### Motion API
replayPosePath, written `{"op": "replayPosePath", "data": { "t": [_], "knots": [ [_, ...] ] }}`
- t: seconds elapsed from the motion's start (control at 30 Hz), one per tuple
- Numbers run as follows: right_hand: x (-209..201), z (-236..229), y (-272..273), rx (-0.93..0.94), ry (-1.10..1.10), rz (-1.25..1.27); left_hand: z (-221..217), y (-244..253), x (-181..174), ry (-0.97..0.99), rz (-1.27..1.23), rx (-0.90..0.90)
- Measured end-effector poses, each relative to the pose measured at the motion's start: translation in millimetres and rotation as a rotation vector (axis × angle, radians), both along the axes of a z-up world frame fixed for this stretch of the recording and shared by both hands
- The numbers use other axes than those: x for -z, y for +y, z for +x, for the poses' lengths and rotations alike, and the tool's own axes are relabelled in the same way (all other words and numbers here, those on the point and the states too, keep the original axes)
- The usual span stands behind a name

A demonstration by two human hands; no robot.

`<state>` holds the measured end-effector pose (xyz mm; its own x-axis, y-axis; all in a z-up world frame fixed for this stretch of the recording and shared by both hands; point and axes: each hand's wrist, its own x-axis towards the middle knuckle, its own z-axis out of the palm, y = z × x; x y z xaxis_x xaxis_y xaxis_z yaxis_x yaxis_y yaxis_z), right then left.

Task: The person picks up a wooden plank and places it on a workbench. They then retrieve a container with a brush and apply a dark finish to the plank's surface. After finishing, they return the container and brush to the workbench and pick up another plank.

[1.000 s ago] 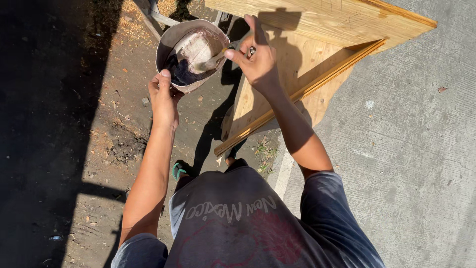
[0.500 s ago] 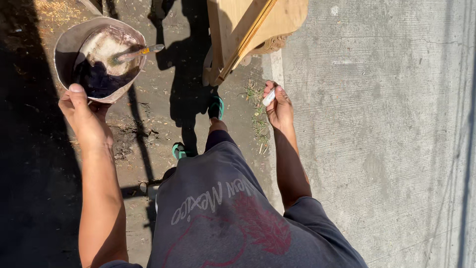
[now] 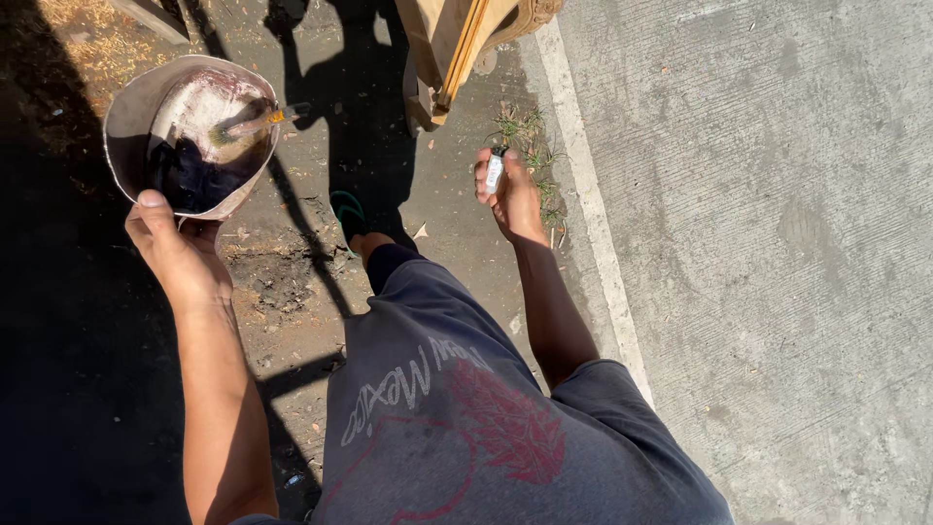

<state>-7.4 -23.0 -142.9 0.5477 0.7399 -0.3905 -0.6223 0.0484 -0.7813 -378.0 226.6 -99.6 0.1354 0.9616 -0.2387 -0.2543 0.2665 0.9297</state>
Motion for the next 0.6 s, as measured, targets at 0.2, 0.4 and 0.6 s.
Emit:
{"op": "replayPosePath", "data": {
  "t": [0.2,0.4,0.6],
  "knots": [
    [24.4,-26.6,15.4,0.278,-0.221,-0.073,30.8,83.8,-9.1,-0.004,0.025,0.225],
    [24.6,-69.2,56.0,0.537,-0.033,-0.107,40.4,168.7,-29.1,0.061,-0.024,0.416],
    [10.2,-102.3,109.2,0.723,0.031,-0.169,43.1,243.2,-12.3,-0.050,-0.034,0.642]
  ]
}}
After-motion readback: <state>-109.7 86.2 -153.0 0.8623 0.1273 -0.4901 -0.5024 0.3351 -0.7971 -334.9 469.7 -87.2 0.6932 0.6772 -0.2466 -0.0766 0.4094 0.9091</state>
